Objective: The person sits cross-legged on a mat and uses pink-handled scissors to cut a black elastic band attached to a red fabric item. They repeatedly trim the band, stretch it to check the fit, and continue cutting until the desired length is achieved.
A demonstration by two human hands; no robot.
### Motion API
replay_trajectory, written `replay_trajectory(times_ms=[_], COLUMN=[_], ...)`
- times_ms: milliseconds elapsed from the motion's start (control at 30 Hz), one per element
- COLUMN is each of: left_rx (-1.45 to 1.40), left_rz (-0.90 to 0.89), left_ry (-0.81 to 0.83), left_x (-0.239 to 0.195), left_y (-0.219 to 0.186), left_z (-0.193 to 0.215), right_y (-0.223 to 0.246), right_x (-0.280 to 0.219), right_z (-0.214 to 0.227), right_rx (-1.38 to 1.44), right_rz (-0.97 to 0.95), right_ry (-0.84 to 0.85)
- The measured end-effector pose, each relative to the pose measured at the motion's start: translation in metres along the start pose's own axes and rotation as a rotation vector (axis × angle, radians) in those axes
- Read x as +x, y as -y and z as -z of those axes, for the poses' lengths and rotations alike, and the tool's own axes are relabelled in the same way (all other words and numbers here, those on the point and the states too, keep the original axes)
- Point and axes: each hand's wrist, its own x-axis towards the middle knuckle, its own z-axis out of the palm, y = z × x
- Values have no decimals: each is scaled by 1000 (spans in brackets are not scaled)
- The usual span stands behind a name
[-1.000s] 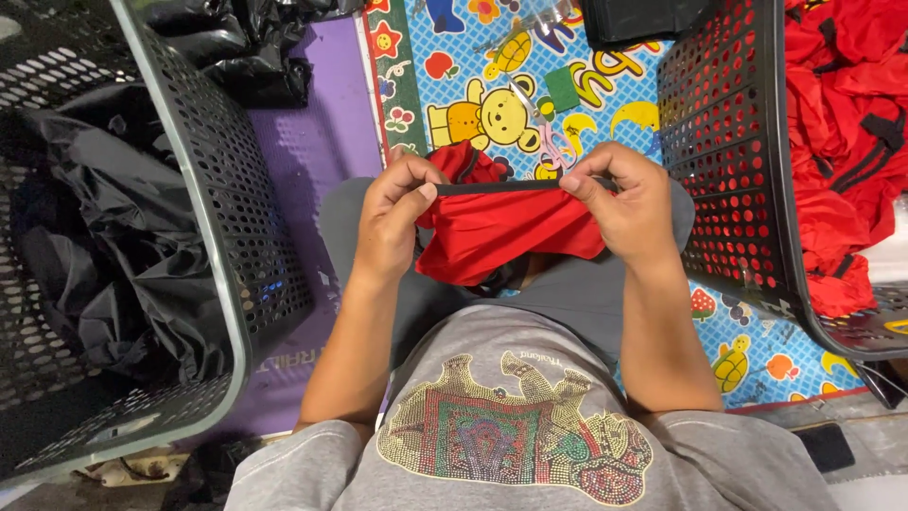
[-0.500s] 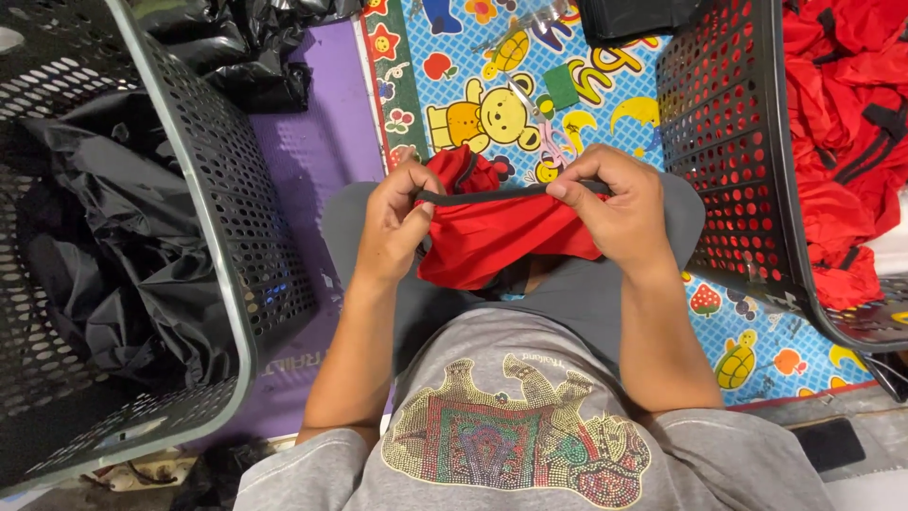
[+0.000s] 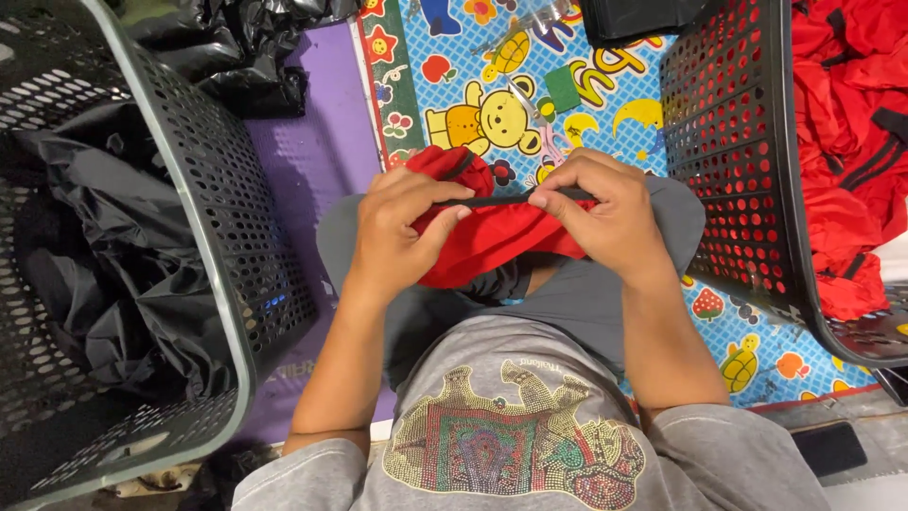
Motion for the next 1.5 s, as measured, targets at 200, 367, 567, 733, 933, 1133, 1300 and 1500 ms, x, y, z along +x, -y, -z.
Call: replay_trajectory(times_ms=[200,367,567,733,933,1133,1300,1500], left_rx=[292,403,411,391,394,357,-565,-1029], left_rz=[-219,-435,-631,-690,-724,-573,177,359], left_ry=[-202,-365,-562,-604,-630,-506,-157,-324], left_x=[13,8,14,19,20,22,-10,-11], left_y=[3,29,37,36,37,18,38,59], left_z=[5,0,8,15,16,11,-5,7], right_y=[23,-8,-33,-45,-45,-29,-17,-35], right_x=[17,7,-6,-12,-14,-11,-12,-27], right_z=[14,9,7,9,11,11,1,10], right_rx=[-212,-637,-804,-742,-743,-710,-102,500], right_rz=[120,380,665,758,799,703,112,-266], right_ry=[133,-108,-462,-555,-598,-494,-207,-296])
